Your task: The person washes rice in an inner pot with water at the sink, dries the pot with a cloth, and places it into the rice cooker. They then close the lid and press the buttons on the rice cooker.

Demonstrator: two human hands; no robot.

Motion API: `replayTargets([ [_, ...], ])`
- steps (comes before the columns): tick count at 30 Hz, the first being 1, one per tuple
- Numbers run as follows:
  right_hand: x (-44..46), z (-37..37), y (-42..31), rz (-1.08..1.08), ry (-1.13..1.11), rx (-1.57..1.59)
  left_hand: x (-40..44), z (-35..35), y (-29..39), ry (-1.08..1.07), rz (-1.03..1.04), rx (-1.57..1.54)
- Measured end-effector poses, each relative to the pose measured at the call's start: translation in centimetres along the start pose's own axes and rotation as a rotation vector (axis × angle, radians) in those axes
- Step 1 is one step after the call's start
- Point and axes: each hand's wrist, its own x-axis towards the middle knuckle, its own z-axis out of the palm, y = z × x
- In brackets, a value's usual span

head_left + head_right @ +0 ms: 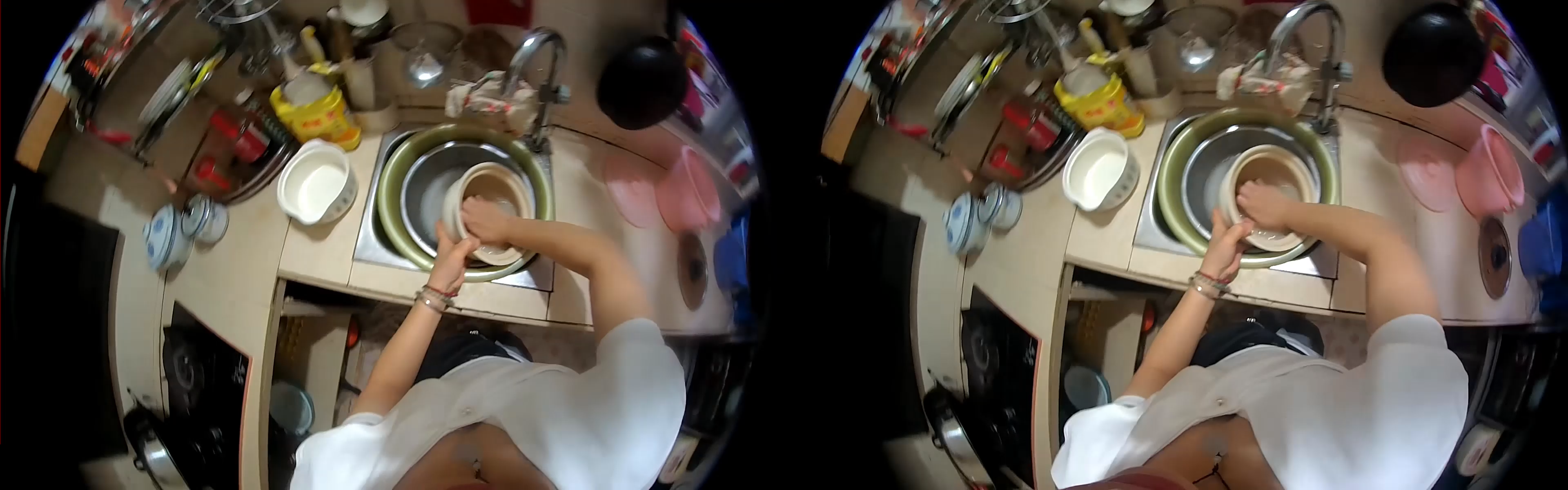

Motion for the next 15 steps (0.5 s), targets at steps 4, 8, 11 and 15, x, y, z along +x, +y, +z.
replayTargets([
  [4, -0.2, 0.3, 0.0, 0.183, 0.297, 0.029, -0.5, 1.1, 1.0, -0.022, -0.004, 0.029],
  [8, -0.1, -1.9, -1.4, 0.408, 0.096, 0.162, -0.4, 0.8, 1.0, 0.007, 0.0, 0.034],
  [11, -0.4, 0.5, 0.0, 0.216, -0.052, 0.107, 0.0, 0.5, 0.4, 0.009, 0.039, 0.034],
  [15, -0.5, 0.2, 0.5, 0.189, 0.182, 0.261, -0.2, 0.5, 1.0, -0.005, -0.04, 0.064],
])
